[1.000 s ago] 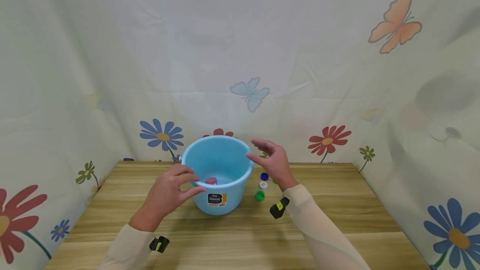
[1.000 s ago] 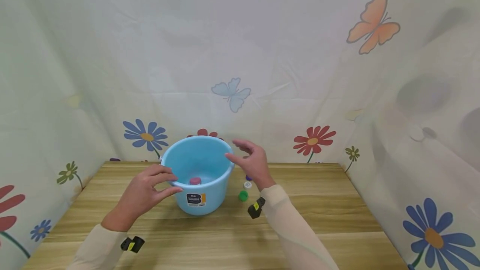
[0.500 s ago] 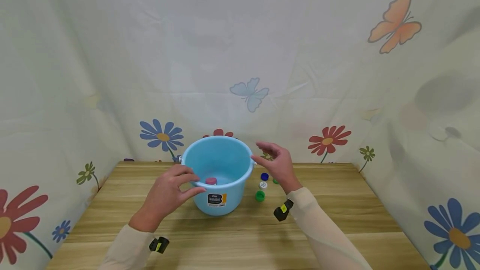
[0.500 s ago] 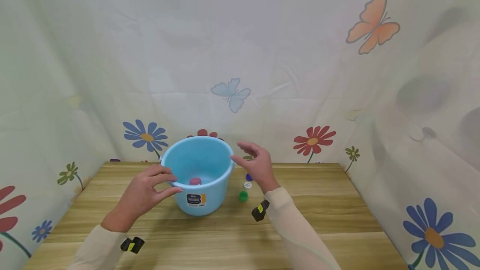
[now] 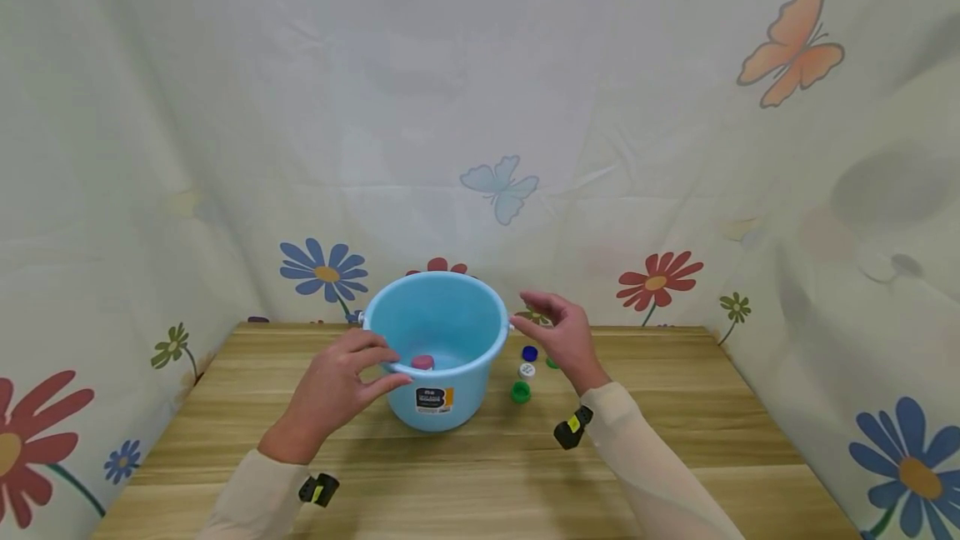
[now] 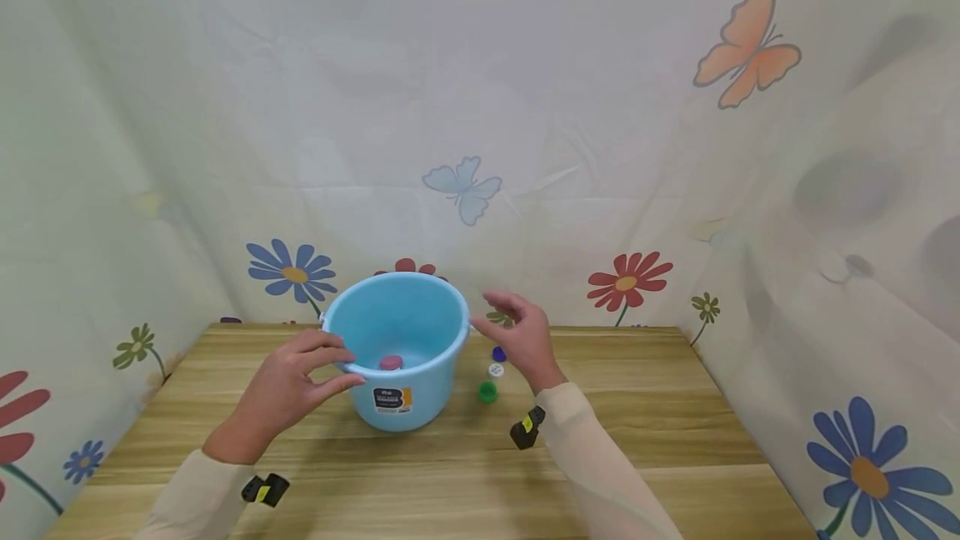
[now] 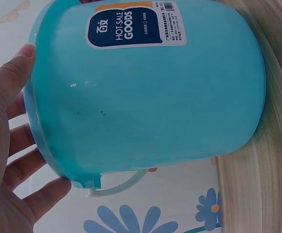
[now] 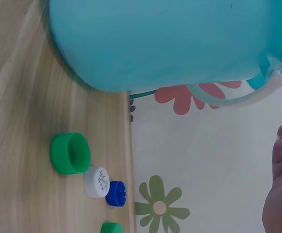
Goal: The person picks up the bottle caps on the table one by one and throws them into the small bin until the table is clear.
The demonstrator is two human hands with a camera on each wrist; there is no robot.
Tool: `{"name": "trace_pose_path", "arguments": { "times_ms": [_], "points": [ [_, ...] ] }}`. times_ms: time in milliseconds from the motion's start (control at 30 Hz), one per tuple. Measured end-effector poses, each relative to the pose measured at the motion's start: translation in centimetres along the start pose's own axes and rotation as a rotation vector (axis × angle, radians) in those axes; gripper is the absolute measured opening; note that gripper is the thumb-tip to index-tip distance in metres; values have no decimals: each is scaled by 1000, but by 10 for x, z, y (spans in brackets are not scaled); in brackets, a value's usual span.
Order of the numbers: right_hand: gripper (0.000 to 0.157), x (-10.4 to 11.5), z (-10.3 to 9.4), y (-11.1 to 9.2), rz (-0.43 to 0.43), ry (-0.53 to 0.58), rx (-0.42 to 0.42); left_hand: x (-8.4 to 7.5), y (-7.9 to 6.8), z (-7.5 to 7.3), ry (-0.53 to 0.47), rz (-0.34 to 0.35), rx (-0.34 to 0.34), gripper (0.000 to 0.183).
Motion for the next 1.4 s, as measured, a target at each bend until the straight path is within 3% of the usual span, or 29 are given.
{"name": "trace_pose_path", "arguments": {
  "times_ms": [733, 1200, 1400],
  "points": [
    [54, -28, 2, -18, -7, -22, 20, 0, 0, 0, -13, -11, 11, 35],
    [45, -43, 7, -26, 39, -46, 31, -1, 0, -1, -5, 3, 7, 36],
    [54, -52, 9, -30, 91, -64, 41, -1, 0, -1, 3, 10, 6, 36]
  ]
}}
Point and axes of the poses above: each hand's wrist, its own y-axis towards the middle knuckle, its own z-axis out of the palm, x = y × z, the point moved 5 cm from there along y, towards the middle knuckle, and after that the axes turned 6 degrees about x, right-handed, at the moved point
